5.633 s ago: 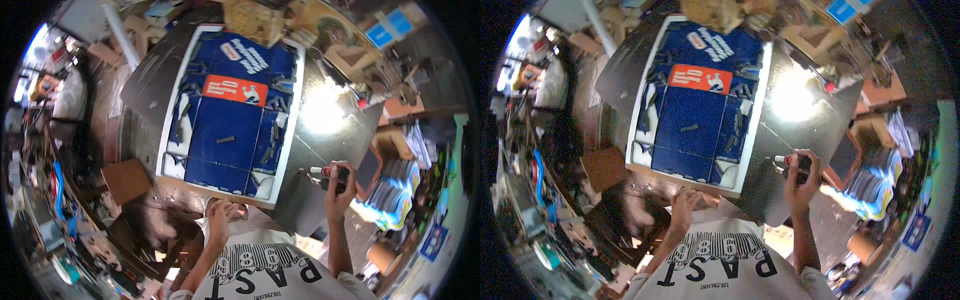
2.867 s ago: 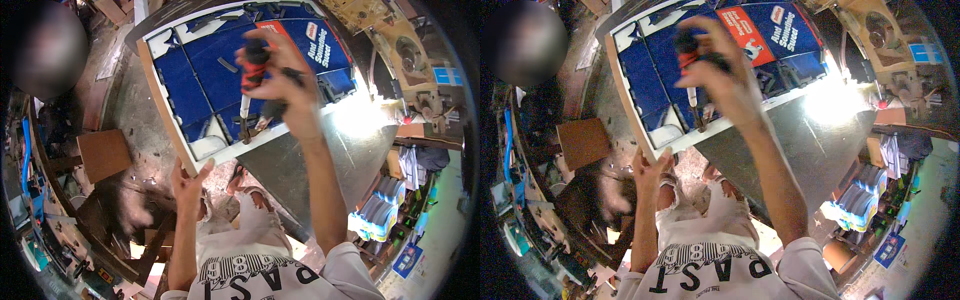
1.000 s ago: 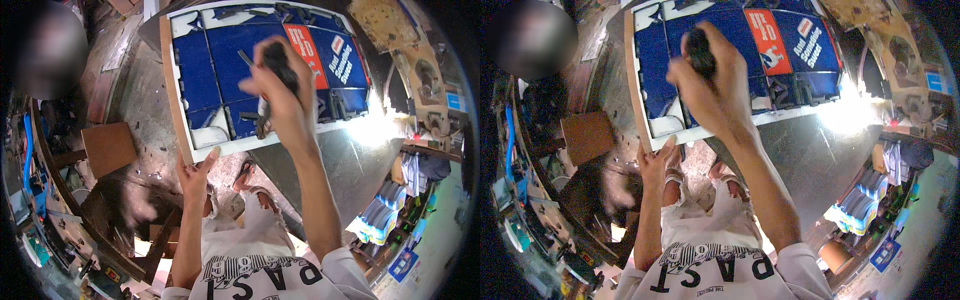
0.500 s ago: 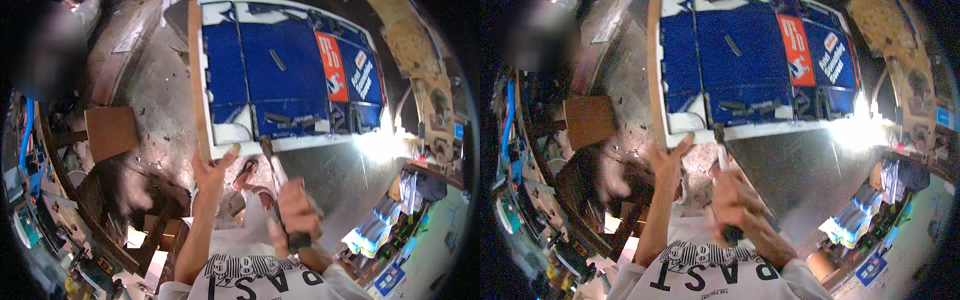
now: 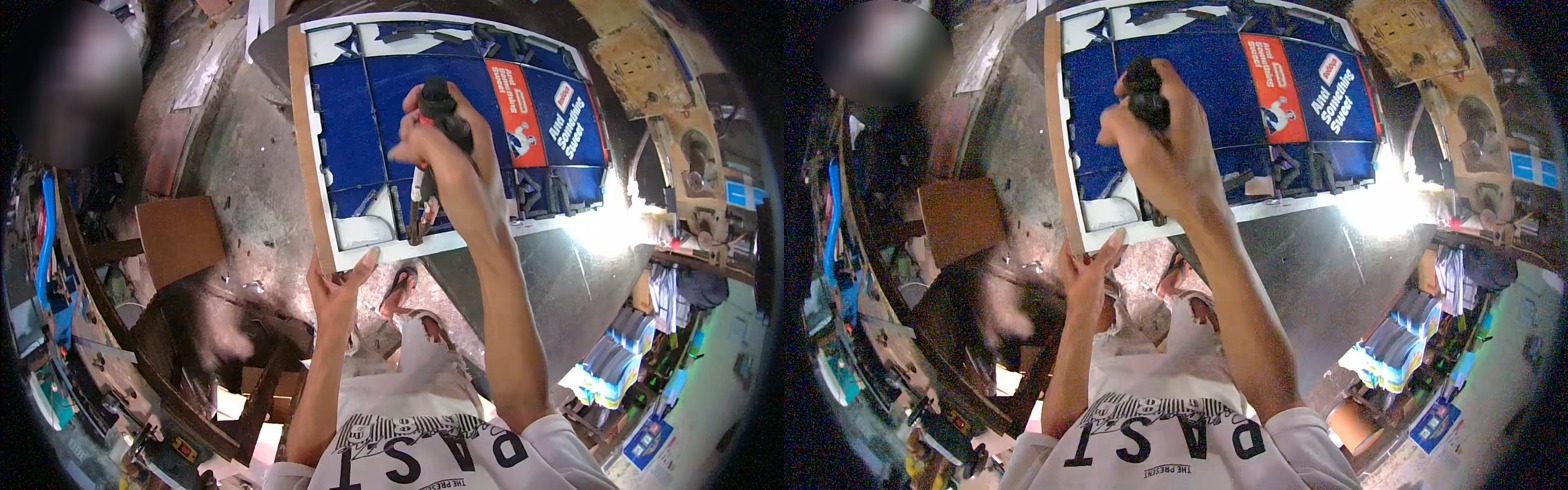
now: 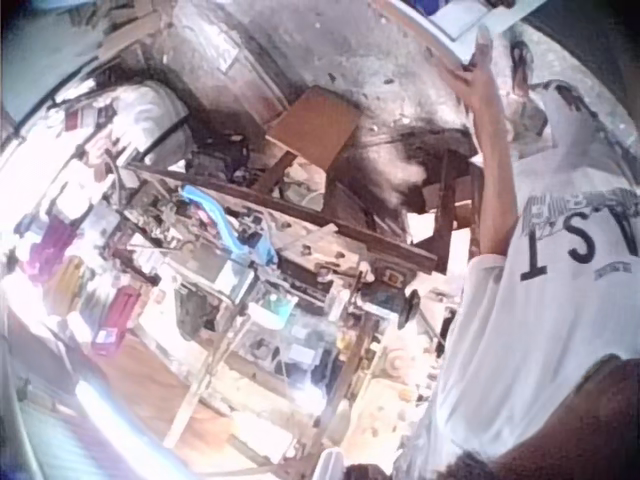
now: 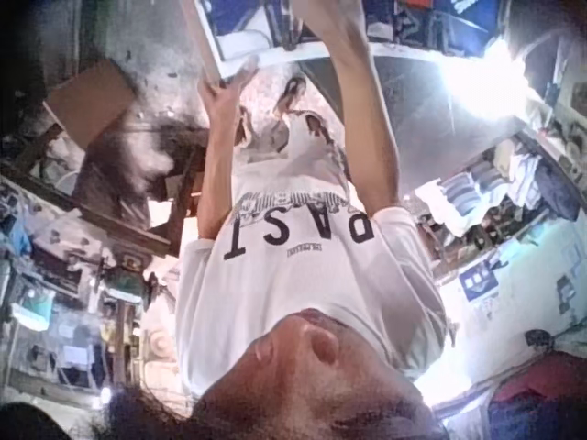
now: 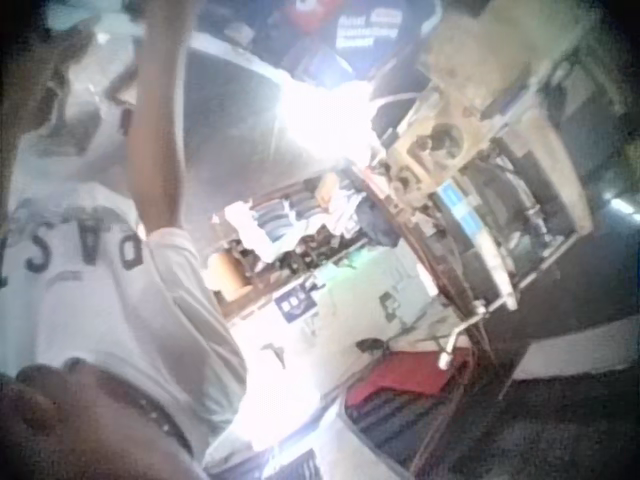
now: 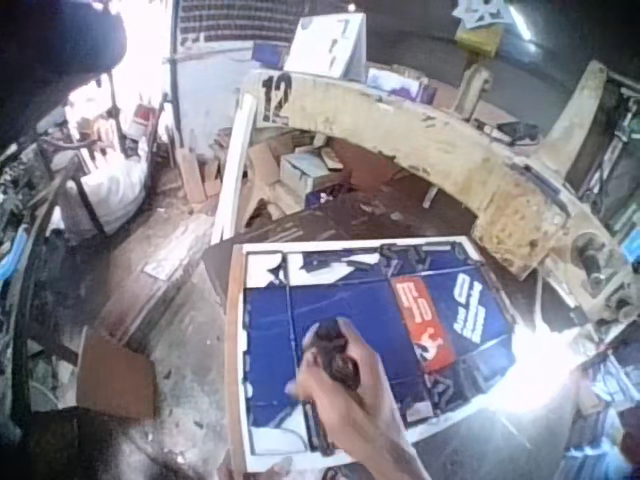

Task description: The person measures a blue box with a ruler, marks it, and then assembles a larger die-cut cardboard frame by inserting smaller cardboard spacers and using a hammer and pliers to secure parts.

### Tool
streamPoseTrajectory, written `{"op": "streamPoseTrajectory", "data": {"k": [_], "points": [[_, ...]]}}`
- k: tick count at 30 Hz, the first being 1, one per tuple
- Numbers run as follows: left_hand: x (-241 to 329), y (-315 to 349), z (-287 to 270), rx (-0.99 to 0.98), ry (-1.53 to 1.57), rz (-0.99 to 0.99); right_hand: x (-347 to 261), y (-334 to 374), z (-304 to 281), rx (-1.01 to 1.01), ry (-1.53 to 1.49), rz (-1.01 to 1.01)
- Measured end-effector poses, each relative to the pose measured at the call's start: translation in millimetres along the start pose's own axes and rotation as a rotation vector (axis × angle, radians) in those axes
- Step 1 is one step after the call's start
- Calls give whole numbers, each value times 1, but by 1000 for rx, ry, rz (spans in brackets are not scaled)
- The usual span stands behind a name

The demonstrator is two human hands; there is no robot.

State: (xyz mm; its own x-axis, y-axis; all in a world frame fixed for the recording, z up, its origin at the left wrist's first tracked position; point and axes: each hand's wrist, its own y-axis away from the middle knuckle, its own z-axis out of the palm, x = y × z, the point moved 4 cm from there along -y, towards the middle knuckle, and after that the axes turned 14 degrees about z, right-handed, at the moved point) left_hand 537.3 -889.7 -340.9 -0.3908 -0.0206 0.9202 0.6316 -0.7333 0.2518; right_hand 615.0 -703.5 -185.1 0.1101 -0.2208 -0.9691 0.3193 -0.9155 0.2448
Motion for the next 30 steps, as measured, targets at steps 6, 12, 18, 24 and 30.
{"op": "streamPoseTrajectory", "data": {"k": [6,12,18,24,30], "points": [[-16,3,-12,74,-53,5,23,98,-15,-66,159,-325],[-18,10,-15,181,-9,-92,43,144,-14,-247,152,-605],[-18,6,-21,96,-33,-105,24,54,-4,-20,186,-240],[-4,-7,-16,51,-25,-47,4,5,11,-75,235,-21],[3,-7,-1,34,32,-24,-3,35,-83,-137,-418,-102]]}}
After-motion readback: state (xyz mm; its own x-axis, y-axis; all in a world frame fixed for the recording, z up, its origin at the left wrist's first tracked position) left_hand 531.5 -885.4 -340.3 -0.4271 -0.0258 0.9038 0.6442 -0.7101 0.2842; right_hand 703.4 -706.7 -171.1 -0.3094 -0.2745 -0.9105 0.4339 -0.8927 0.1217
